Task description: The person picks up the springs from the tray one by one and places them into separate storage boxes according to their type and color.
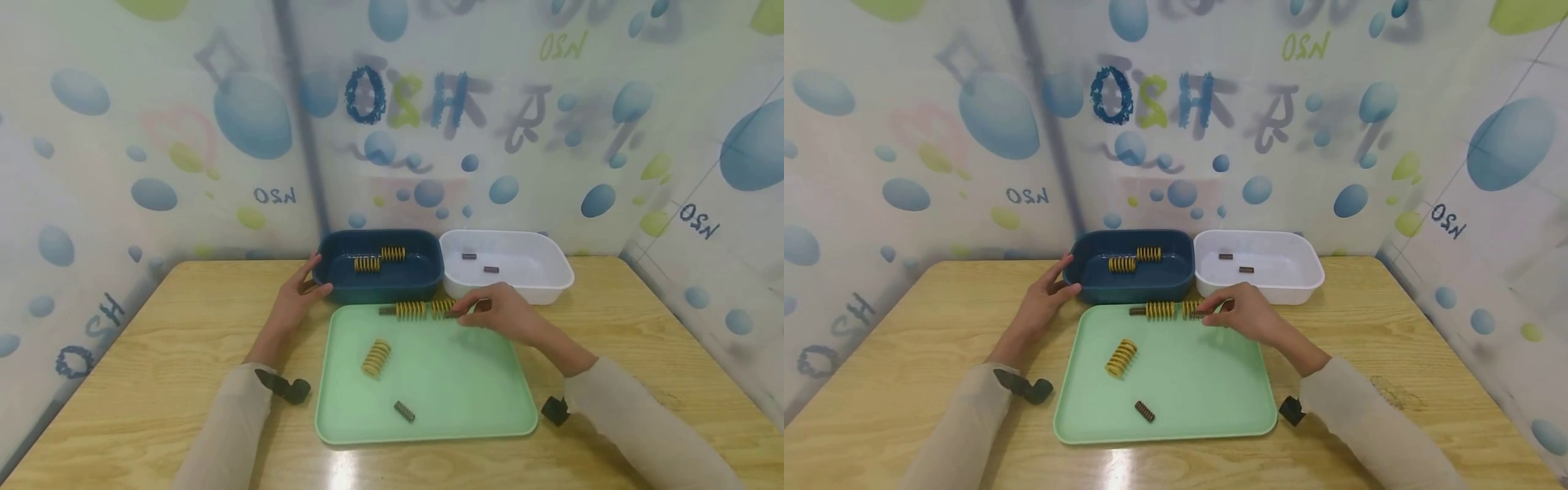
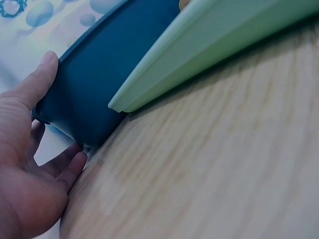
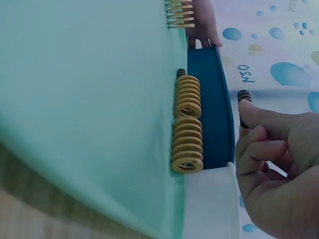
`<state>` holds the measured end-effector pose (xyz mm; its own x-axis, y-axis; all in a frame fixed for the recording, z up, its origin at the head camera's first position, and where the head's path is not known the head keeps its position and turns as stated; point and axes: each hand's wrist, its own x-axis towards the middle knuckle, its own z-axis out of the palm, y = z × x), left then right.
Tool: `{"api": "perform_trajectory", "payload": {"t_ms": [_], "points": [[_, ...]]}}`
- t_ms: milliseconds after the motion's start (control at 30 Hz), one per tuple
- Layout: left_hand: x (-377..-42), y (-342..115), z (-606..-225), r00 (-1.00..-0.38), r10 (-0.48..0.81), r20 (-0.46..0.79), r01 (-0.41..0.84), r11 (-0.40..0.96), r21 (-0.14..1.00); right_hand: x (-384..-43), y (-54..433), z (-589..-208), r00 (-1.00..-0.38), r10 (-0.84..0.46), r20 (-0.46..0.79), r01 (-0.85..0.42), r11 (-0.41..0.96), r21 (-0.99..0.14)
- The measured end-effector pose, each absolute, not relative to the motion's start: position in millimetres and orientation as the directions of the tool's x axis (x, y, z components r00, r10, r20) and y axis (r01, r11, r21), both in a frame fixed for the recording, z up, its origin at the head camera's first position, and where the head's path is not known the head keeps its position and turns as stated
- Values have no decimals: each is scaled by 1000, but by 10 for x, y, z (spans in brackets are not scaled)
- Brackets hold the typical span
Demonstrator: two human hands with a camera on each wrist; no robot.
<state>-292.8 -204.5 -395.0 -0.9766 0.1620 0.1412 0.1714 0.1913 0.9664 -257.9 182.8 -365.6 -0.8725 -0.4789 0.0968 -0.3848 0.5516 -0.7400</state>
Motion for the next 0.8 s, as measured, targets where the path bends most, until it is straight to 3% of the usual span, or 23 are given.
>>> {"api": "perform_trajectory", "payload": {"t_ms": [800], "points": [[-2925, -2041, -3950, -975, 167, 144, 176, 198, 964, -2887, 2079, -3510, -919, -364, 150, -350, 584, -733]]}}
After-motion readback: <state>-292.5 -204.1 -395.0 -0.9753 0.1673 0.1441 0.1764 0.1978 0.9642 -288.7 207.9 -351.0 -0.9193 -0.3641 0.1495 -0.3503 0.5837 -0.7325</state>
